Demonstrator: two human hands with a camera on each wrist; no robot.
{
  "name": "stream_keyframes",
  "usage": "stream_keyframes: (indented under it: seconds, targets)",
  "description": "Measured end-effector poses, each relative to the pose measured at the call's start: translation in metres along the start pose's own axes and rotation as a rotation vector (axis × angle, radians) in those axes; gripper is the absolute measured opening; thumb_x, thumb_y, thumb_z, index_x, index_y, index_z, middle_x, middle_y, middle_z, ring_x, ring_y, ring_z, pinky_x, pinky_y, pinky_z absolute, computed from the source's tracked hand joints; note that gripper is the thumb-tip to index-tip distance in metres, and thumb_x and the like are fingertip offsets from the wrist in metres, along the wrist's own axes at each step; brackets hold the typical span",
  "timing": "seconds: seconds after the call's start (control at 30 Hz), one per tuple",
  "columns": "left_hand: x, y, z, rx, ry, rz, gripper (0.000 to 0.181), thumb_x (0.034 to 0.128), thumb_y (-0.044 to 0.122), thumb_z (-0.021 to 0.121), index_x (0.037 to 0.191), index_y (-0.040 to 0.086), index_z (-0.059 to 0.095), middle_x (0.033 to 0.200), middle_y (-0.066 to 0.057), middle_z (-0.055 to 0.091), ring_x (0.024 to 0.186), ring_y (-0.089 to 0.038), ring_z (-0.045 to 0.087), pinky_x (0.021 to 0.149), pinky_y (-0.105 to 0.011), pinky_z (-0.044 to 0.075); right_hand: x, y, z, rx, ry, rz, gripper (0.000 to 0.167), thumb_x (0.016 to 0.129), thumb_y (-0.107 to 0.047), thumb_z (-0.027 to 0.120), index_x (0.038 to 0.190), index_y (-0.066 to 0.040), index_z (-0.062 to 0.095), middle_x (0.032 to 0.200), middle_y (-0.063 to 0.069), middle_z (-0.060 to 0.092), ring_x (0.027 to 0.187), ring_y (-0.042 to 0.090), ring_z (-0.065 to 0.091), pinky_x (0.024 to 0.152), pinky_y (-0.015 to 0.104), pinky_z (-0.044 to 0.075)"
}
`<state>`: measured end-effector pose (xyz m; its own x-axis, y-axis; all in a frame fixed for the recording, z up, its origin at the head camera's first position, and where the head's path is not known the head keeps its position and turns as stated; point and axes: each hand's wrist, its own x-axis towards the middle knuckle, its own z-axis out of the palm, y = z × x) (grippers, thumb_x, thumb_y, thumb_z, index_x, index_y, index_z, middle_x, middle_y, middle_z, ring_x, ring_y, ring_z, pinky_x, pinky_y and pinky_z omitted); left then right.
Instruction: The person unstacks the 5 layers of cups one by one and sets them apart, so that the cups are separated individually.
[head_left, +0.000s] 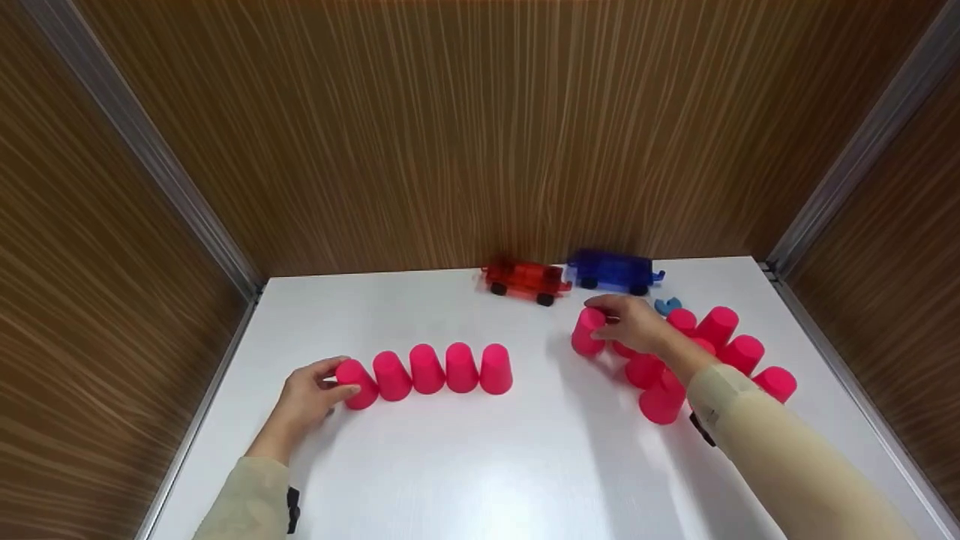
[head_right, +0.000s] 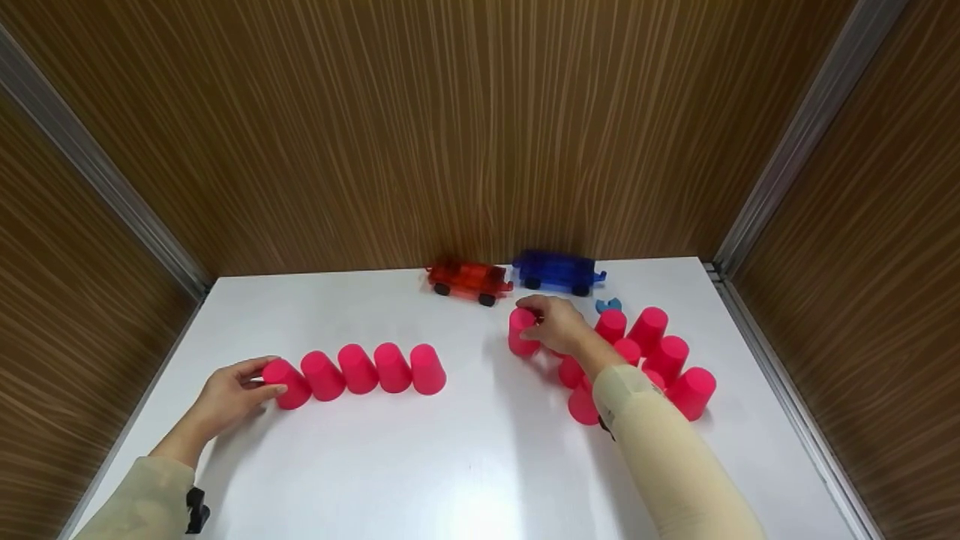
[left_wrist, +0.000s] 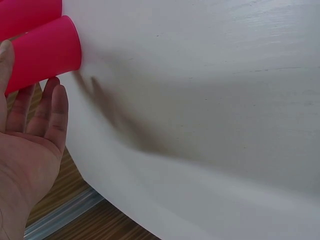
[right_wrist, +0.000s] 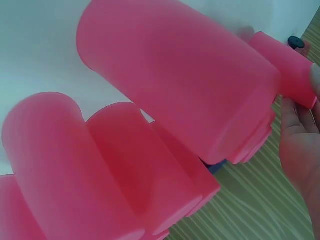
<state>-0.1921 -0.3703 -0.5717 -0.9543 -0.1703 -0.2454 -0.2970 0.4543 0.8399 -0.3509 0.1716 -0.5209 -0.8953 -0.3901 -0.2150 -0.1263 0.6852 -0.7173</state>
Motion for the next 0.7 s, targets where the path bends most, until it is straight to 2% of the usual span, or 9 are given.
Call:
stream_keyframes:
  seconds: [0.37, 0.7]
  targets:
    - [0.0022, -0.0016, 0.0006, -0.004, 0.006, 0.002, 0.067, 0.0919, 0.022, 0.087, 0.152, 0.014, 0.059, 0.14, -0.015, 0.063, 0.114, -0.031, 0.063, 0.087, -0.044, 0.062, 0.0012, 0.0019, 0.003, -0.048, 0.003, 0.0, 0.064, 0.095, -0.012, 0.081, 0.154, -0.014, 0.056, 0.144, 0.016, 0.059, 0.132, 0.038, 0.054, 0.107, 0.051, 0.052]
    - [0.0034, -0.0001, 0.0016, 0.005, 0.01, 0.005, 0.068, 0.0921, 0.021, 0.086, 0.153, 0.012, 0.057, 0.141, -0.017, 0.062, 0.116, -0.033, 0.063, 0.088, -0.043, 0.062, 0.0011, 0.0034, 0.0033, -0.033, -0.004, 0.052, 0.068, 0.094, -0.015, 0.083, 0.156, -0.018, 0.055, 0.144, 0.014, 0.058, 0.132, 0.037, 0.053, 0.105, 0.05, 0.054]
